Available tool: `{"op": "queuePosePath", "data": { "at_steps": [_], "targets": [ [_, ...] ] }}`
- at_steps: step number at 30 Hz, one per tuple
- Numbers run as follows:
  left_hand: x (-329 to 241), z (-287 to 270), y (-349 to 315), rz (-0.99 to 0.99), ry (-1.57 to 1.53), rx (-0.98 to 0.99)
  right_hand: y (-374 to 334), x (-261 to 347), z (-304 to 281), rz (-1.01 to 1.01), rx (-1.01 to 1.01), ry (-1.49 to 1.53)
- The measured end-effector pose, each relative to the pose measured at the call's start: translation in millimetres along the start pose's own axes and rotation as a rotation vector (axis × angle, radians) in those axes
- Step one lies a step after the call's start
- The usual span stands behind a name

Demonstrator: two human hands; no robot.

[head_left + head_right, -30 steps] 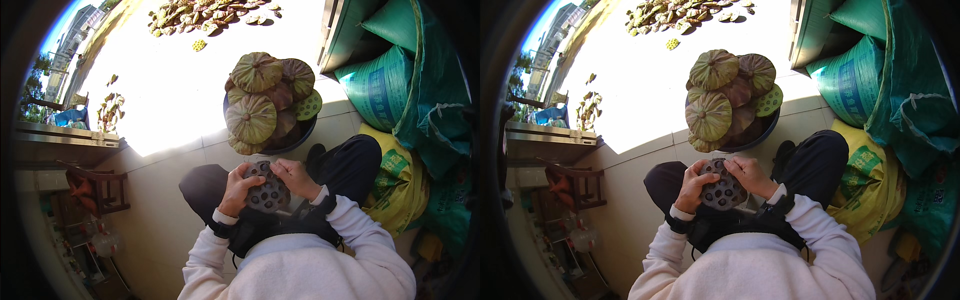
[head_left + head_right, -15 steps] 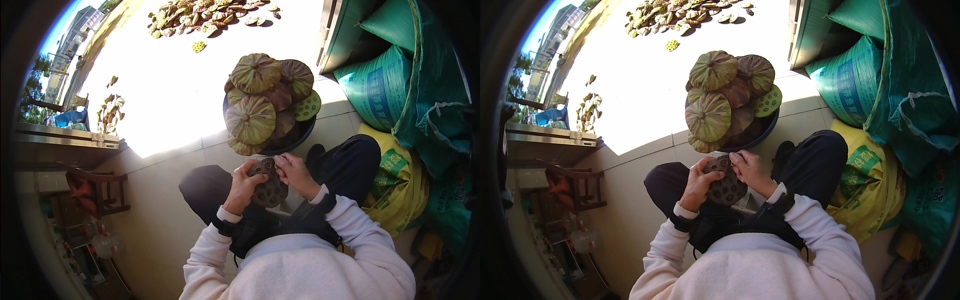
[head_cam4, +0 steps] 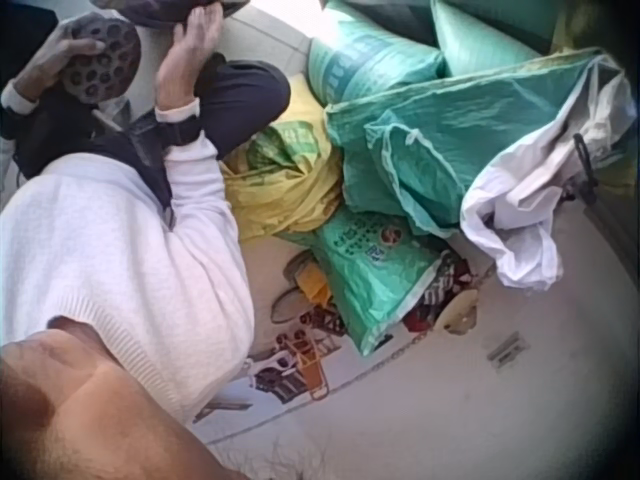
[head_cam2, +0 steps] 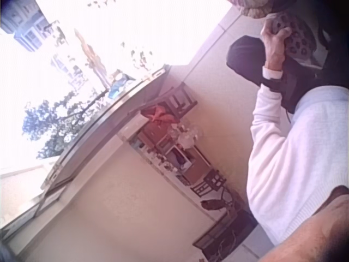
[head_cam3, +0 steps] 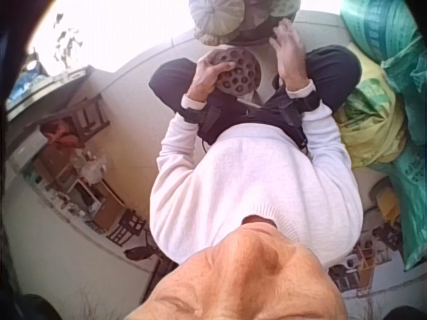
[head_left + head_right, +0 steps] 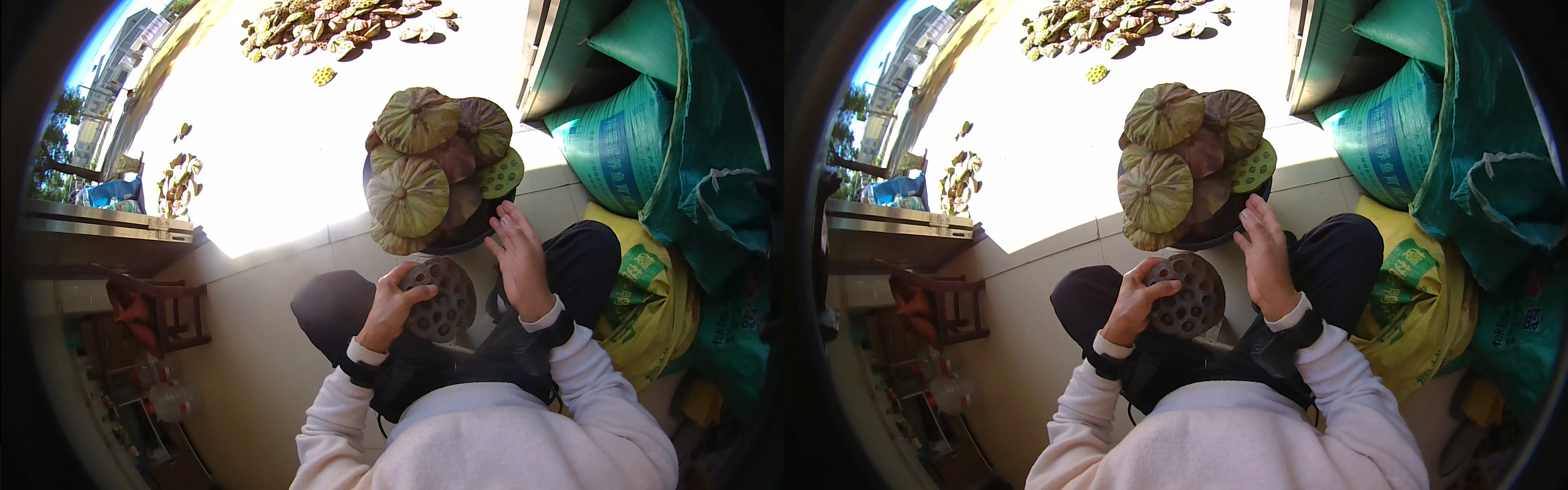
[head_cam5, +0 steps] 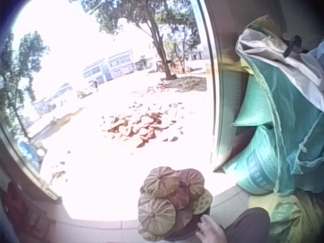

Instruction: The person sits on the floor and processes lotus seed pods by hand. They pick up each pod, remove the seeds from the holes, and place the empty pods into a nearby bowl. The person handles the pods one at a time, repeating the process for multiple items.

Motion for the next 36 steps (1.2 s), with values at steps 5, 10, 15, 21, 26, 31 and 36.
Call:
{"op": "queuePosePath", "data": {
  "at_steps": [5,10,15,21,26,31,36],
  "targets": [
    [-13.2,-1.8,-0.5,0.042,0.013,0.077,-15.3,-17.9,4.1,-0.029,0.491,-0.603],
    [-4.8,4.2,-9.6,0.046,-0.225,0.005,-11.4,-34.8,-3.3,-0.081,0.354,-0.557],
    [2.6,8.9,-15.9,0.123,-0.091,-0.029,-7.7,-39.4,-4.3,-0.148,0.378,-0.695],
    [-3.7,-0.8,-11.7,0.083,-0.063,0.061,-10.6,-34.5,-0.6,0.007,0.441,-0.54],
    [3.8,-4.2,-5.8,0.07,-0.265,0.195,-21.8,-35.5,6.3,0.453,0.344,0.049],
    [7.3,-9.7,-3.5,0.07,-0.235,0.235,-20.1,-36.0,6.9,0.53,0.392,0.031],
    [1.2,-13.5,-5.9,0.108,0.044,0.152,-11.4,-36.8,5.1,0.191,0.483,-0.415]
  ]
}}
Point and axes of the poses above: each hand's wrist, its own y-axis towards the middle knuckle, its own z-axis out of the palm, x = y × z, the point moved 1 cm from there along y, towards the middle knuckle, and after that the axes turned 12 degrees about y, right-handed, at the moved point
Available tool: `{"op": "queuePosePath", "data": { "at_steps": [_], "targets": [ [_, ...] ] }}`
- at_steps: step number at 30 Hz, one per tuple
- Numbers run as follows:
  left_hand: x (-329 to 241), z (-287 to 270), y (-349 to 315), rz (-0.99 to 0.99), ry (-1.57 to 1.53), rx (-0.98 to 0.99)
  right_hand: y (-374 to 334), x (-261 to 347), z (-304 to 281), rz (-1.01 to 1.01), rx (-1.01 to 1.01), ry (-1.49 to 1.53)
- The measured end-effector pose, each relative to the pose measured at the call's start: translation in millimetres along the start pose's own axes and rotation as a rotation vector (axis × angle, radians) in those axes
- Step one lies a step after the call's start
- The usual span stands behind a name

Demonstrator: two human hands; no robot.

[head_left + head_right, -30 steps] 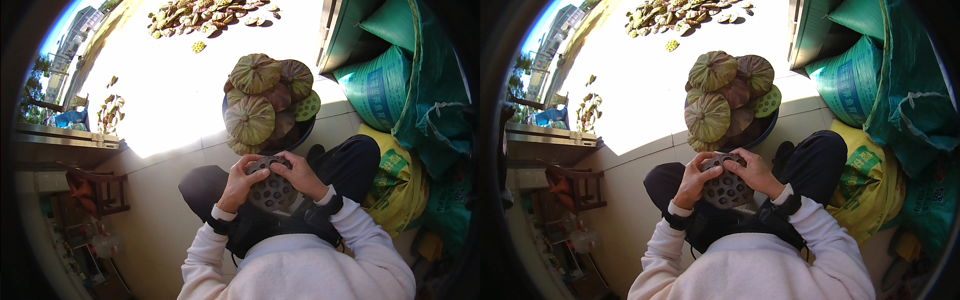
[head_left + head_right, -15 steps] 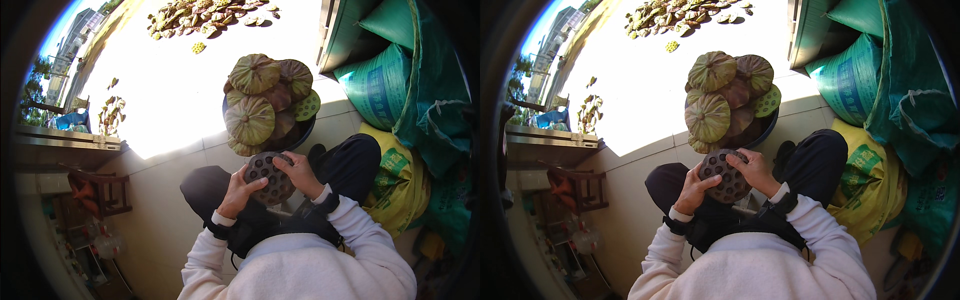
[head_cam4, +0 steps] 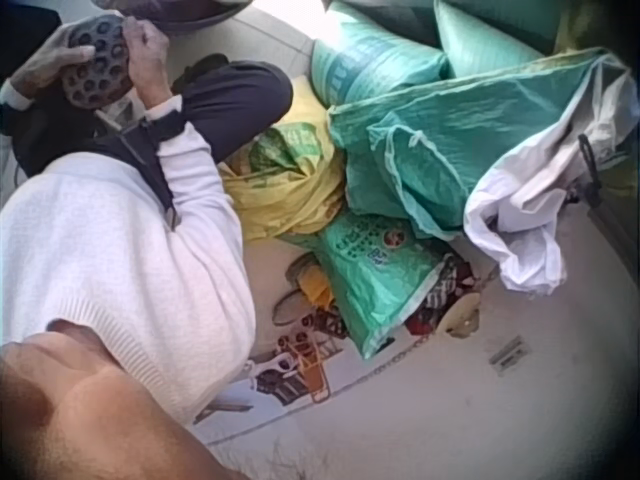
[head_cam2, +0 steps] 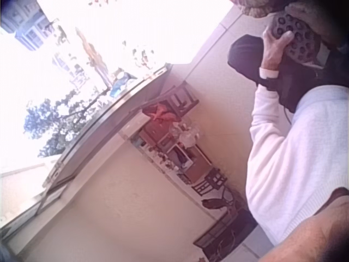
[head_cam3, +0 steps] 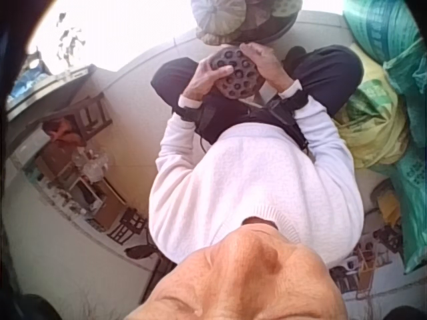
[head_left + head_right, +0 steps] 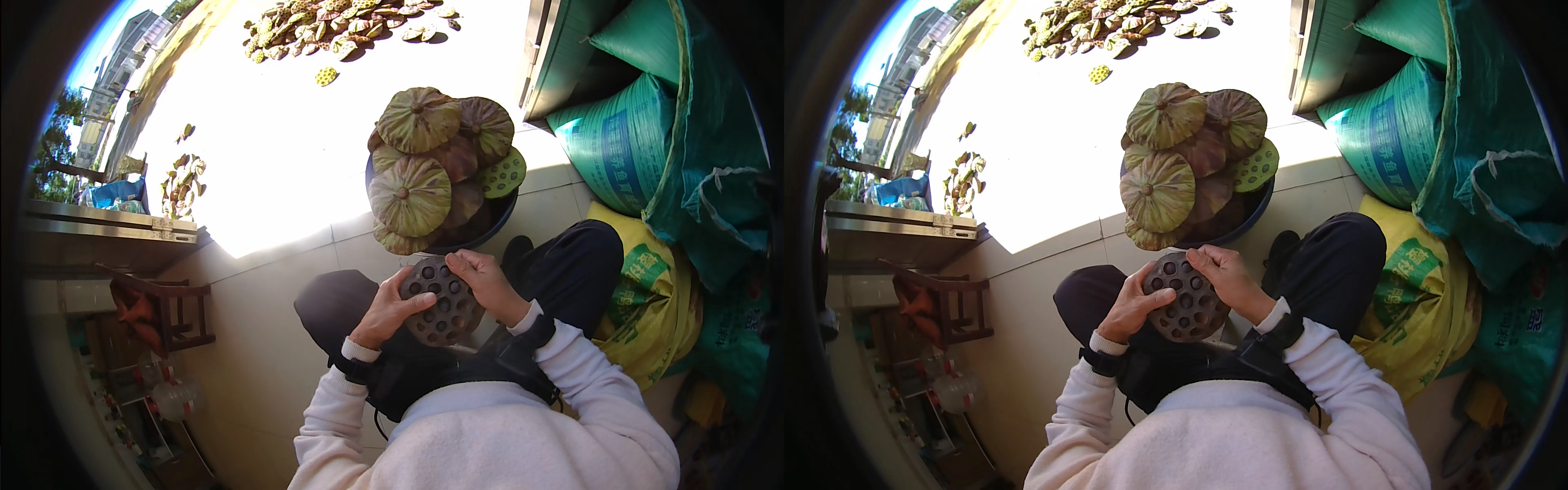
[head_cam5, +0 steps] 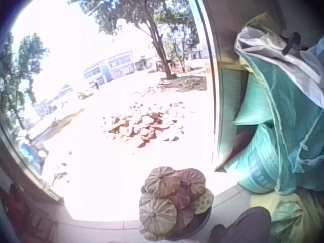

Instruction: The person sits on the floor and processes lotus seed pods by hand. They pick up each pod, remove the seeds from the holes, and place the empty pods into a nearby bowl. The person handles the pods one at a time, repeating the process for multiple items.

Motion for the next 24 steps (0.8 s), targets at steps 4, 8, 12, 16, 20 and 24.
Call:
{"op": "queuePosePath", "data": {
  "at_steps": [4,8,12,16,20,24],
  "targets": [
    [1.5,3.7,2.7,0.013,-0.09,-0.022,-3.8,-3.3,4.4,0.1,0.014,0.306],
    [7.5,9.2,6.0,-0.017,-0.321,0.049,-4.2,0.5,7.1,0.213,0.009,0.438],
    [9.0,6.9,8.6,-0.002,-0.247,-0.132,-4.4,16.5,8.0,-0.429,-0.266,-0.372],
    [7.9,5.3,6.4,0.02,-0.197,-0.181,-18.6,19.5,20.1,-0.568,-0.149,-0.861],
    [9.6,12.2,4.5,0.011,-0.319,-0.075,-9.0,7.8,21.2,-0.535,-0.173,-0.956],
    [10.5,16.0,4.8,0.027,-0.415,-0.014,-1.4,-4.8,8.9,-0.515,-0.093,-0.646]
  ]
}}
Point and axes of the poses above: each hand's wrist, its own y-axis towards the middle knuckle, its own z-axis out of the palm, x = y × z, the point moved 1 cm from there along y, towards the middle knuckle, and after that the axes turned 12 degrees about y, right-handed, at the moved point
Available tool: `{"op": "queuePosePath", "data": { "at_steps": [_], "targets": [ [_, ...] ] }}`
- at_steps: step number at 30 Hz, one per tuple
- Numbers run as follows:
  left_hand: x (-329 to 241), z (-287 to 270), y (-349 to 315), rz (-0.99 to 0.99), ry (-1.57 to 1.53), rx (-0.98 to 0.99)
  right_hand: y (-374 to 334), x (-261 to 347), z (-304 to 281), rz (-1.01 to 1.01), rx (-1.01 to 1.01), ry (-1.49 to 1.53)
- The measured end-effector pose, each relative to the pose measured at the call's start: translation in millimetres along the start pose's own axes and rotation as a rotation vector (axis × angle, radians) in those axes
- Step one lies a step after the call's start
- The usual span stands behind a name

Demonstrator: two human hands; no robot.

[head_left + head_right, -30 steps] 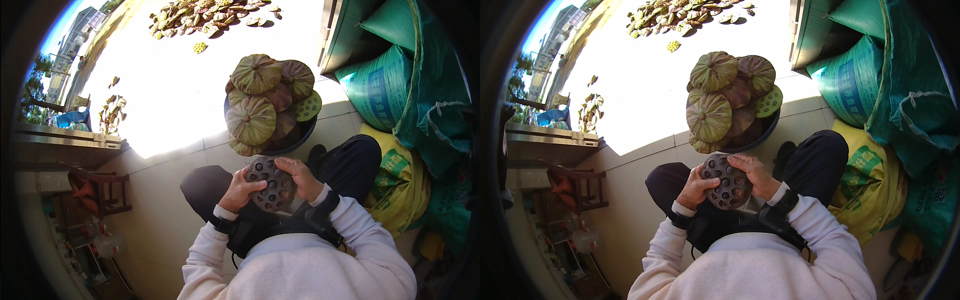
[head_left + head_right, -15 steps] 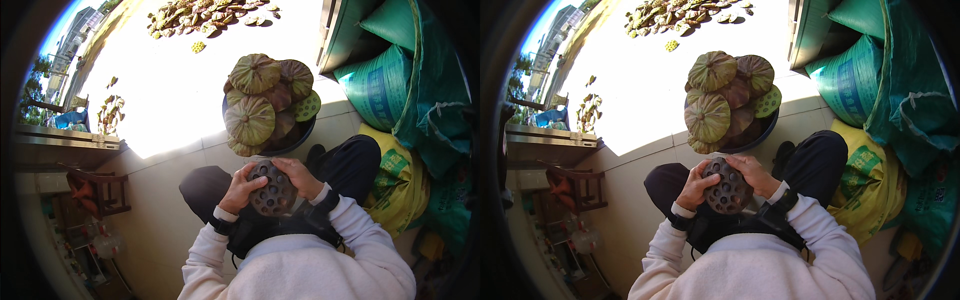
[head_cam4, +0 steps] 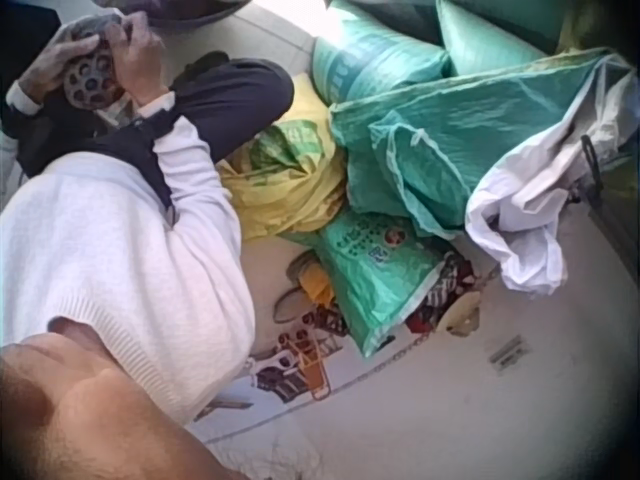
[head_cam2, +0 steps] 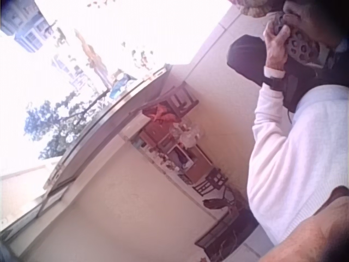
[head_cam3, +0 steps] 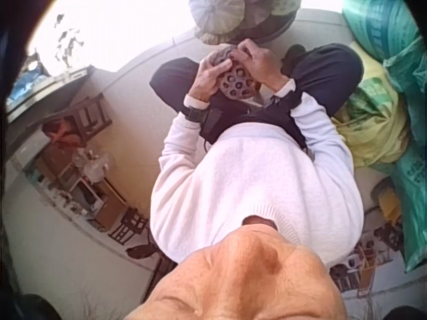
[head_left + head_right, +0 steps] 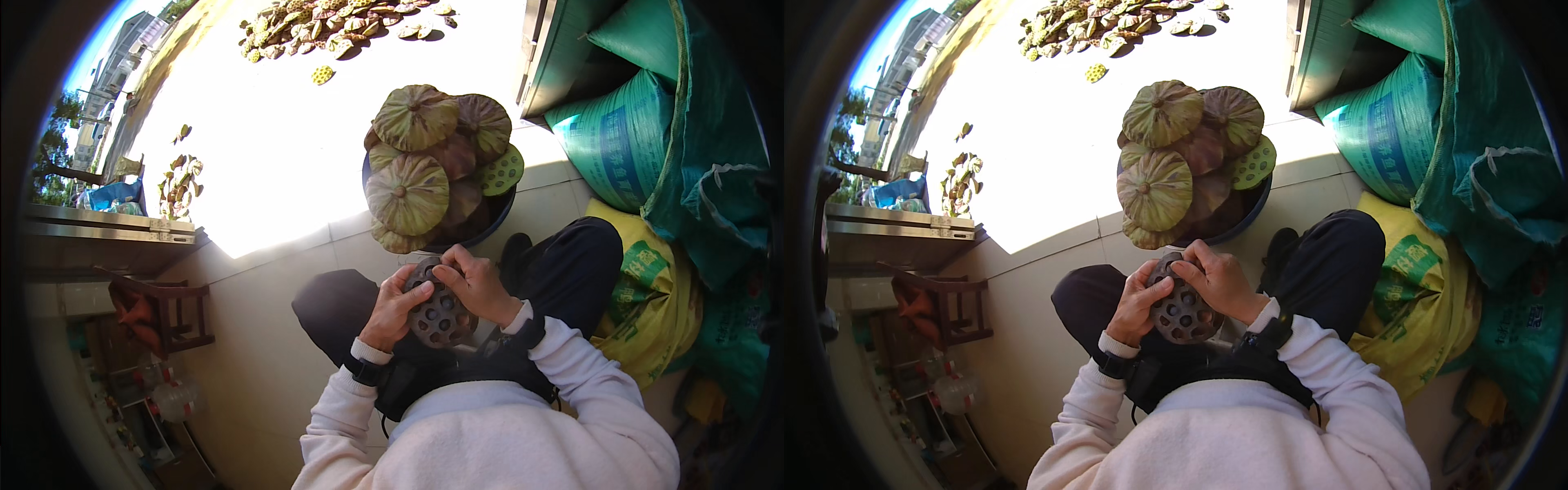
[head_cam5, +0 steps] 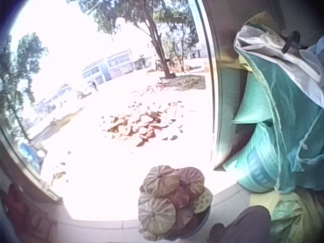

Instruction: The person sits on the floor and processes lotus seed pods by hand. They pick up each pod, remove the seeds from the holes, and place the empty pods into a nearby bowl. The person handles the pods one at a time, repeating the process for multiple items.

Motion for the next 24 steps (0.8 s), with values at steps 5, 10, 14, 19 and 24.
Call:
{"op": "queuePosePath", "data": {
  "at_steps": [5,10,14,19,24],
  "targets": [
    [-1.8,-6.0,1.4,-0.057,0.042,-0.137,8.7,-2.0,-11.6,0.313,-0.169,0.461],
    [-1.0,-7.5,3.2,0.047,0.269,-0.252,11.5,15.6,-20.1,0.539,0.029,0.721],
    [4.8,-2.2,4.8,0.061,0.249,-0.276,2.3,21.4,-3.2,0.156,0.08,-0.059],
    [6.7,-1.8,5.0,0.034,0.033,-0.217,-2.1,10.6,1.8,0.121,0.083,-0.166],
    [7.3,0.5,8.0,0.082,0.111,-0.234,4.7,-6.8,-4.0,0.385,0.057,0.329]
  ]
}}
Point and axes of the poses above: each hand's wrist, its own y-axis towards the middle knuckle, its own z-axis out of the palm, x = y × z, the point moved 1 cm from there along y, towards the middle knuckle, and after that the axes turned 12 degrees about y, right-handed, at the moved point
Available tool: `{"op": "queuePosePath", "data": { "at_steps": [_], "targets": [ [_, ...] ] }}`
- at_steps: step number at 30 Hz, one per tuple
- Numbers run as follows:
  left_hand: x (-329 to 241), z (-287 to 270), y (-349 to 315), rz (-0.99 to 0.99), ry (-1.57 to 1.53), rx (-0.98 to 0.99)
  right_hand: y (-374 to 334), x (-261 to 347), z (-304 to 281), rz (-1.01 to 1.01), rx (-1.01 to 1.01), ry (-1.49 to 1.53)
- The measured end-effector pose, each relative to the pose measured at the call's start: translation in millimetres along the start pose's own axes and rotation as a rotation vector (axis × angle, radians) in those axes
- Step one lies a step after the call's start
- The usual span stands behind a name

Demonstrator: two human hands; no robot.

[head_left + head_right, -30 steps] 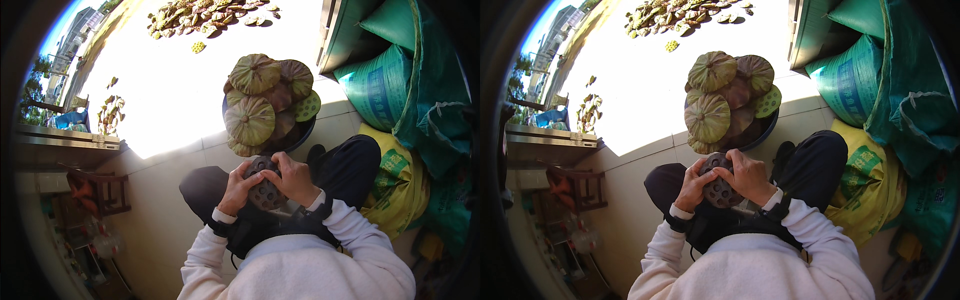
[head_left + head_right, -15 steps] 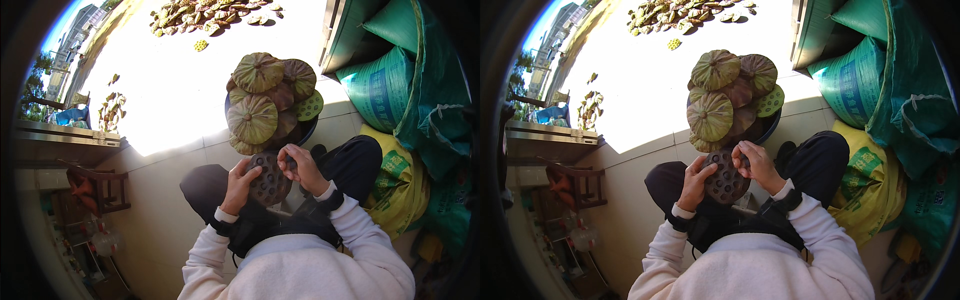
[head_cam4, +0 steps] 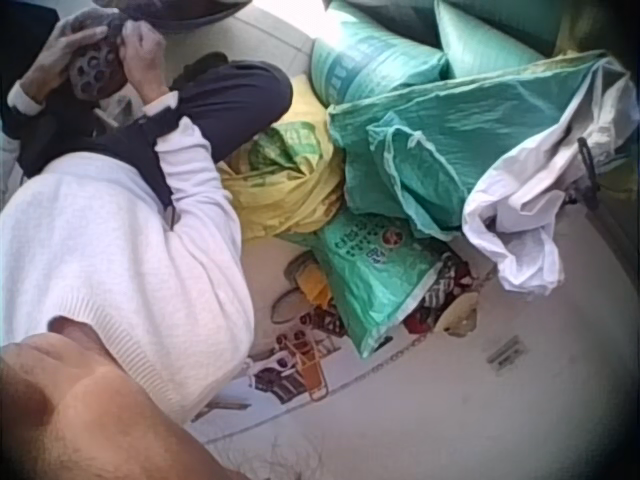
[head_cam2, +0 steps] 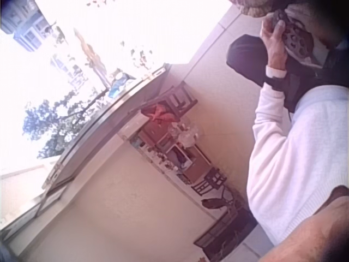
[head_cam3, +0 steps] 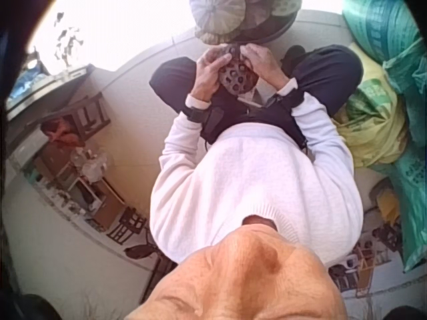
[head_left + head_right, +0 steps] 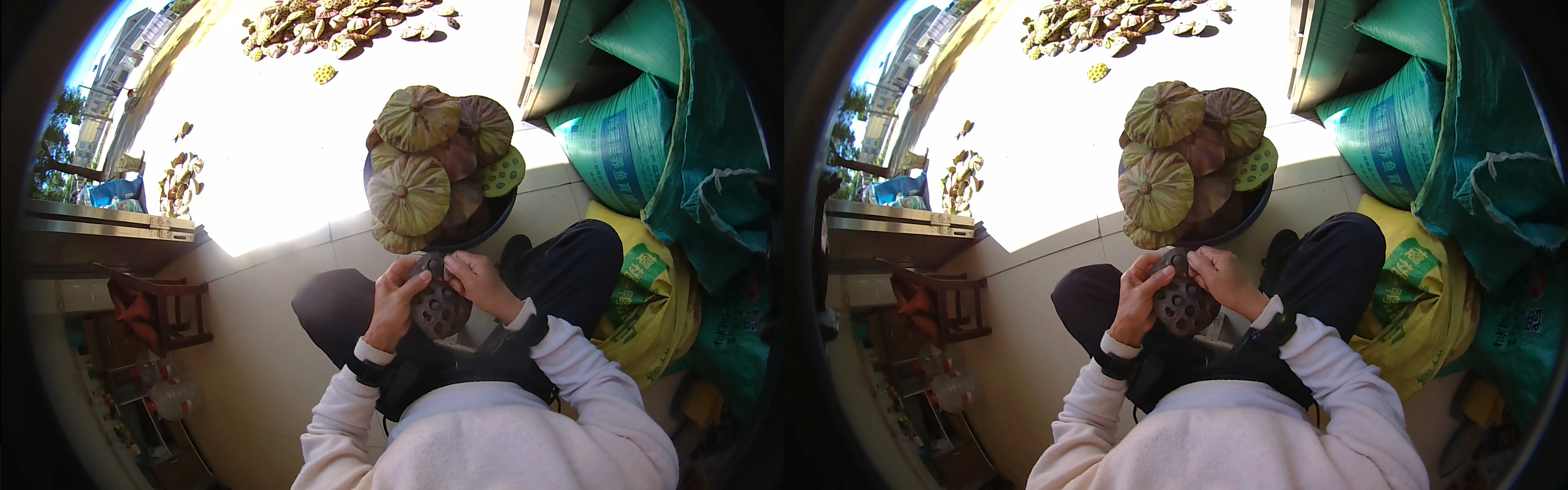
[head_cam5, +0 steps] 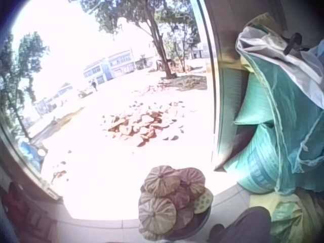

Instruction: The person sits on the floor and processes lotus seed pods by hand. They pick up each pod, remove the seeds from the holes, and place the empty pods into a nearby bowl. The person handles the pods one at a time, repeating the process for multiple items.

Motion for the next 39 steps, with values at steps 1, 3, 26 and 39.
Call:
{"op": "queuePosePath", "data": {
  "at_steps": [1,3,26,39],
  "targets": [
    [1.0,2.7,-0.4,0.021,0.094,-0.004,0.8,-3.2,-1.2,0.103,-0.022,0.049],
    [3.2,8.3,-2.0,0.061,0.305,-0.047,-1.5,-6.2,2.5,-0.118,-0.067,-0.243],
    [-9.3,-0.4,1.7,-0.092,0.019,-0.019,-2.6,28.9,-32.3,-0.13,-0.392,0.579],
    [-12.9,6.6,-13.2,-0.031,0.203,0.075,-2.2,7.6,-22.8,-0.082,-0.176,-0.084]
  ]
}}
Point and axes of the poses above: each hand's wrist, its own y-axis towards the middle knuckle, its own z-axis out of the palm, x = y × z, the point moved 1 cm from there along y, towards the middle knuckle, and after that the axes turned 12 degrees about y, right-handed, at the moved point
